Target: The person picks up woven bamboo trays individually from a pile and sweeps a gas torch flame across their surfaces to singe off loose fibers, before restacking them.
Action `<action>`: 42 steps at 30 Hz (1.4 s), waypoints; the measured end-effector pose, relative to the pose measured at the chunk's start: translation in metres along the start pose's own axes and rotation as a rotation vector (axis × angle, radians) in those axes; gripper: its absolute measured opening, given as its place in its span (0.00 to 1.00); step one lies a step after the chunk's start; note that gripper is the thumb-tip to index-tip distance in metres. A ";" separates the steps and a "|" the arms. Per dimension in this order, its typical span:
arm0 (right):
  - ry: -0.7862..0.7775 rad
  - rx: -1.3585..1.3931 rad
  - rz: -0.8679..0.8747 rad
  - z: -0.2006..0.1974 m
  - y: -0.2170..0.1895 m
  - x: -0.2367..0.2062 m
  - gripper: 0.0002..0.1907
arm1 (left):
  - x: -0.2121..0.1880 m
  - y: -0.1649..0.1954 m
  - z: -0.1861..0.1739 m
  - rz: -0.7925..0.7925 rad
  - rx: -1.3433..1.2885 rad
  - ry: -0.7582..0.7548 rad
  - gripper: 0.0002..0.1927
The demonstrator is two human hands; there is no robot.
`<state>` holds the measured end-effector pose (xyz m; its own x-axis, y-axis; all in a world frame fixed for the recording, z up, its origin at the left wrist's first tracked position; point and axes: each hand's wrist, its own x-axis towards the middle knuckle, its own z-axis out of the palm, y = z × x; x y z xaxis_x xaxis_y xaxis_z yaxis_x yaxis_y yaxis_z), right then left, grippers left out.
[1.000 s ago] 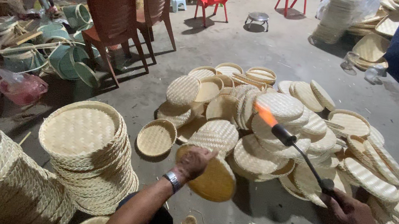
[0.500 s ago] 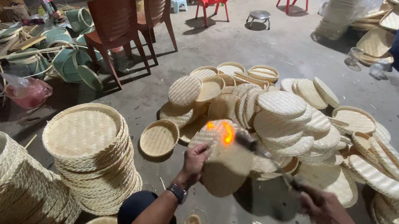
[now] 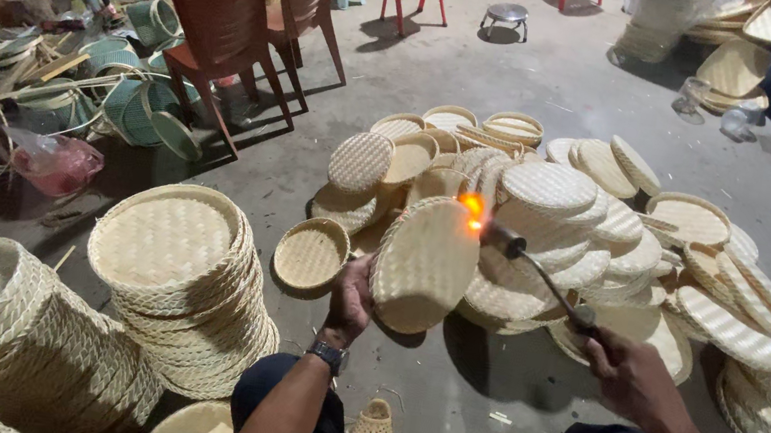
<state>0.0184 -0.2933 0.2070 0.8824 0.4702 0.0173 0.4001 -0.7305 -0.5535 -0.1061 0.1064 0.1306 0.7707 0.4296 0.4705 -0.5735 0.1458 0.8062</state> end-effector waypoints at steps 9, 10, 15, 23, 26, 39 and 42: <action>-0.135 0.100 -0.175 0.014 -0.021 -0.002 0.14 | 0.004 -0.028 0.006 -0.308 -0.410 0.209 0.19; -0.154 0.131 -0.174 0.013 -0.023 -0.003 0.16 | 0.002 -0.028 0.005 -0.307 -0.439 0.205 0.19; -0.240 0.041 -0.179 0.005 -0.026 -0.010 0.22 | 0.003 -0.024 -0.002 -0.327 -0.349 0.229 0.19; -0.121 0.134 0.077 -0.031 -0.025 0.002 0.20 | 0.001 -0.015 -0.019 -0.205 -0.293 0.187 0.18; -0.152 0.095 0.095 -0.029 -0.036 -0.011 0.19 | 0.004 -0.023 -0.017 -0.170 -0.269 0.241 0.18; -0.236 -0.007 -0.237 -0.011 -0.049 -0.011 0.19 | 0.016 -0.051 0.001 -0.306 -0.745 0.315 0.21; -0.237 0.246 -0.271 -0.005 -0.037 -0.014 0.22 | 0.027 -0.066 -0.015 -0.247 -0.810 0.369 0.20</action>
<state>-0.0075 -0.2752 0.2314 0.6610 0.7503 0.0141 0.5135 -0.4385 -0.7376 -0.0515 0.1220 0.0850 0.8395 0.5397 0.0624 -0.5308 0.7904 0.3059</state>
